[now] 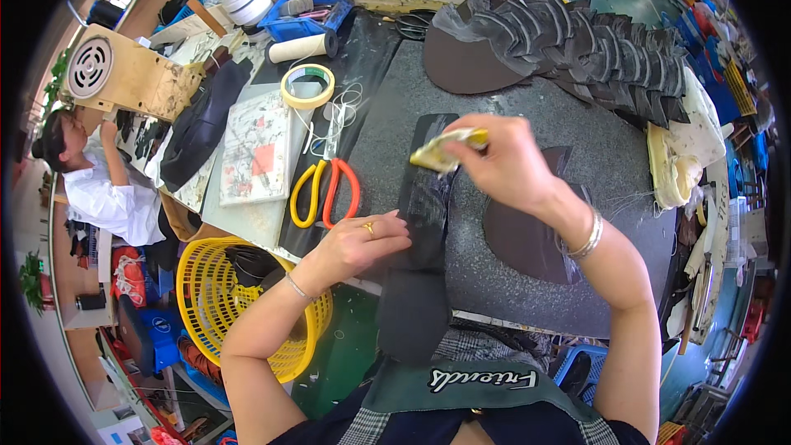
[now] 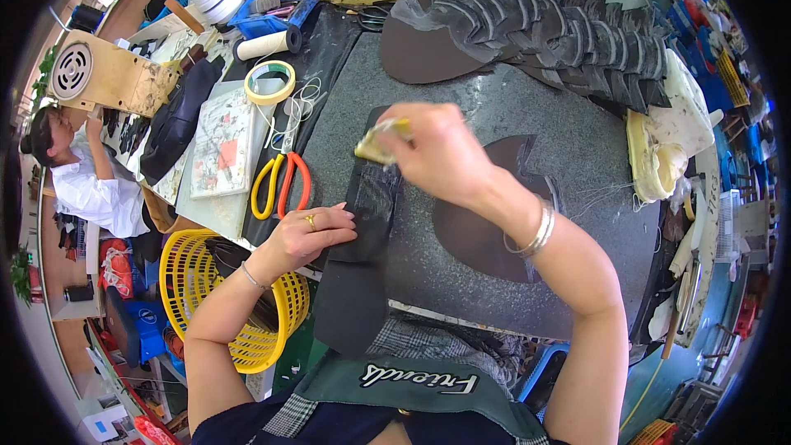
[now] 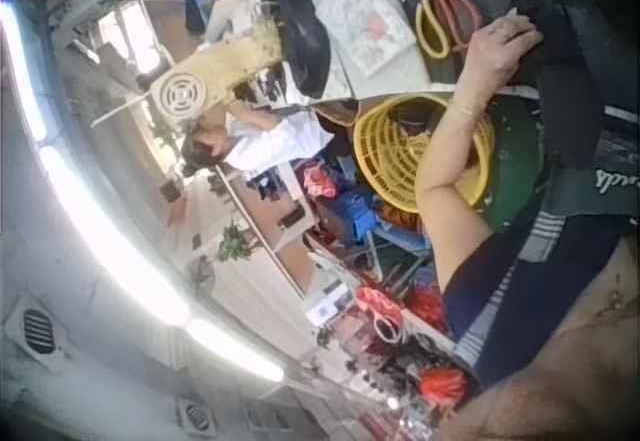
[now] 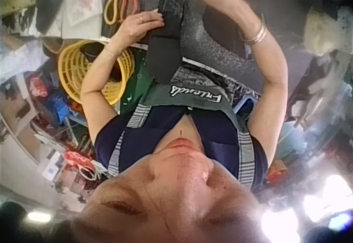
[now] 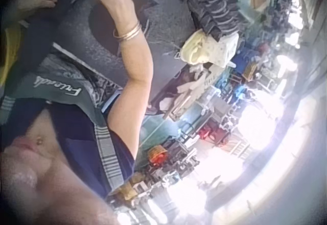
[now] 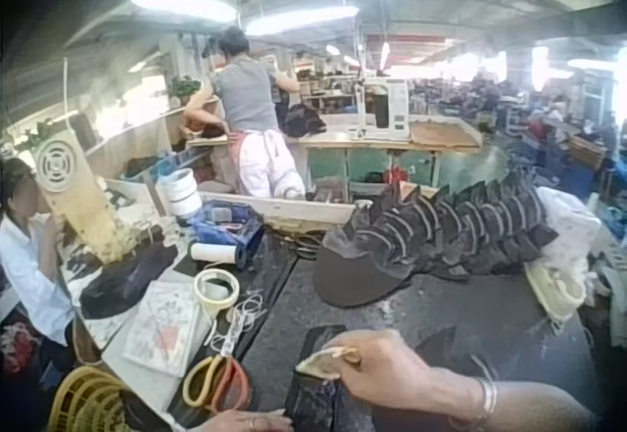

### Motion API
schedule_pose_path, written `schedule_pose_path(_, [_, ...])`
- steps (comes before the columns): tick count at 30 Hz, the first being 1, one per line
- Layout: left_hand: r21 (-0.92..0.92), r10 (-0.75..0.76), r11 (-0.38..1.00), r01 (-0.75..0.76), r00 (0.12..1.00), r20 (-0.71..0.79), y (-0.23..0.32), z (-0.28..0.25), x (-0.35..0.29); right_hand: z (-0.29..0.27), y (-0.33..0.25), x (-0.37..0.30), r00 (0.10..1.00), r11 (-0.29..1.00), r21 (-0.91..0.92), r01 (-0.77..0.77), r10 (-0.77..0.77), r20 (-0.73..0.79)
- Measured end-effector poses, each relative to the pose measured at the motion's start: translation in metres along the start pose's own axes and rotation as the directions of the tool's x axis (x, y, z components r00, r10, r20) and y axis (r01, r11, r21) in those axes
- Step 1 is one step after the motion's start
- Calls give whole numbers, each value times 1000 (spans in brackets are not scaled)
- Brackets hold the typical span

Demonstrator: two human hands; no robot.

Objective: The person applies glue to shoe components with an applicator tool, stacks the glued pieces, retrieves a bundle of shoe pieces from a yellow basket to arrange them on the table, and applies glue to another stack of shoe components.

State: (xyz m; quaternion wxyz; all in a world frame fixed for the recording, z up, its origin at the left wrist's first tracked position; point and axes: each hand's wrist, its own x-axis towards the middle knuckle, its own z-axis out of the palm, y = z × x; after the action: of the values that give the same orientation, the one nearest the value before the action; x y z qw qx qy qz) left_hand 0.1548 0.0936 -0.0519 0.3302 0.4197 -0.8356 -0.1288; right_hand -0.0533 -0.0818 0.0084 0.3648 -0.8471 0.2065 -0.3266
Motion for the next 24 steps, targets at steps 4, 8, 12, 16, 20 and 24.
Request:
schedule_pose_path(4, [-5,39,999,-39,999,14,2,1,17,0,65,13,973,983,-165,80,-113,-200])
schedule_pose_path(8, [64,12,998,-13,1000,22,-1,-6,8,-11,44,12,949,980,-180,85,-135,-286])
schedule_pose_path(12, [49,-21,999,20,999,26,-2,-8,4,2,40,-24,977,983,-155,103,-129,-168])
schedule_pose_path(16, [29,-6,1000,5,1000,26,-2,-4,9,-16,77,0,946,924,-381,26,-146,-291])
schedule_pose_path(20, [18,-8,1000,7,999,31,0,-9,12,-21,69,10,949,872,-476,116,-239,-205])
schedule_pose_path(24, [2,-45,999,45,997,59,0,-12,12,2,16,-26,946,869,-414,272,-321,-52])
